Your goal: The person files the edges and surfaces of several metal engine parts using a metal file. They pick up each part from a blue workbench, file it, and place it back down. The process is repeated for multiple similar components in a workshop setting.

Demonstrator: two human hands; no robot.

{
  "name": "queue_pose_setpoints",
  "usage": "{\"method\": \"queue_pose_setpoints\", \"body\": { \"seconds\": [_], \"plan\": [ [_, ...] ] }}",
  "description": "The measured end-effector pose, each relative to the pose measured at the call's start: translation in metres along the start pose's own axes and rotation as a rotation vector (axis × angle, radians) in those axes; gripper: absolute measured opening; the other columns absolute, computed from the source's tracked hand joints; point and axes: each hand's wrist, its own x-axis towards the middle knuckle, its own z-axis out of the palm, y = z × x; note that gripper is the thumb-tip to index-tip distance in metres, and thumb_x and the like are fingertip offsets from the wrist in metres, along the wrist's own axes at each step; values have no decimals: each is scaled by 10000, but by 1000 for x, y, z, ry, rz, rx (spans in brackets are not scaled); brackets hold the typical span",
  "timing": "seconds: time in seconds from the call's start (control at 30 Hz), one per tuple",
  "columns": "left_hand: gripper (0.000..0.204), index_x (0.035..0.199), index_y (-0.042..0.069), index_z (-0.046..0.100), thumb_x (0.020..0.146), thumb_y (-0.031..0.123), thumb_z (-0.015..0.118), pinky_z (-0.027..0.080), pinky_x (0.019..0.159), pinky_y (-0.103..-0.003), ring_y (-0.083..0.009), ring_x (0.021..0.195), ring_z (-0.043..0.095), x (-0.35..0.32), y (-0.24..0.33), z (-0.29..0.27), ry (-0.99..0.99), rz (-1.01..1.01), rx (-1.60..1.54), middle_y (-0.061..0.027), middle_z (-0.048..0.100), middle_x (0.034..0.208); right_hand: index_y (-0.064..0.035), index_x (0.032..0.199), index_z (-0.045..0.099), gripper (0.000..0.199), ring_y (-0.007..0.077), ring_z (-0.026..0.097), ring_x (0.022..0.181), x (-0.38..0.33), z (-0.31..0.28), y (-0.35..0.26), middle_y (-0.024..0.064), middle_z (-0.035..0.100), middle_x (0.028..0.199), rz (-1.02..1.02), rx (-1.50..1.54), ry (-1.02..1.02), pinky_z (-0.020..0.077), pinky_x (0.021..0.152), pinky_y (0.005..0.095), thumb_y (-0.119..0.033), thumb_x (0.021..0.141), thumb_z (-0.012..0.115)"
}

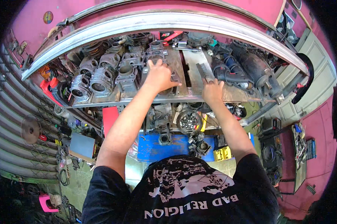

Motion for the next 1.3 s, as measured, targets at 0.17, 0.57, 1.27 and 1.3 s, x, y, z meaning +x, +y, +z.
{"method": "queue_pose_setpoints", "body": {
  "seconds": [0.17, 0.57, 1.27, 1.3],
  "plan": [
    [813, 1279, 28, 708, 769, 657, 783, 307, 1082, -733, -366, 1311, 546, 10, 0, 8, -68, -51, -113, -182, 725, 1206, -187, 1507, 584, 604, 335, 551, 1268, -1, -14, -6, 167, 690, 1237, 21, -12, -169, 321, 1044, 593, -205, 904, 609],
    [796, 1357, 72, 658, 713, 467, 910, 322, 1113, -673, -369, 1343, 499, 9, -34, -31, -320, 62, -366, -138, 673, 1339, -185, 1615, 435, 1016, 370, 496, 1381, 21, -51, -50, 204, 608, 1422, -377, 691, -200, 320, 1097, 556, -373, 727, 890],
    [730, 1389, 154, 570, 707, 141, 830, 337, 1002, -554, -254, 1201, 521, -133, -71, 35, 309, 17, -222, 43, 588, 1449, -167, 1425, 550, 674, 318, 513, 1277, -6, -34, -155, 133, 586, 1361, -322, 379, 338, 382, 1001, 575, -220, 796, 787],
    [731, 1393, 167, 578, 709, 147, 832, 339, 1000, -547, -249, 1190, 521, -140, -72, 43, 333, 19, -190, 56, 584, 1460, -174, 1449, 539, 659, 319, 509, 1287, -10, -29, -158, 128, 585, 1363, -323, 362, 376, 381, 1008, 584, -208, 827, 753]
  ]
}}
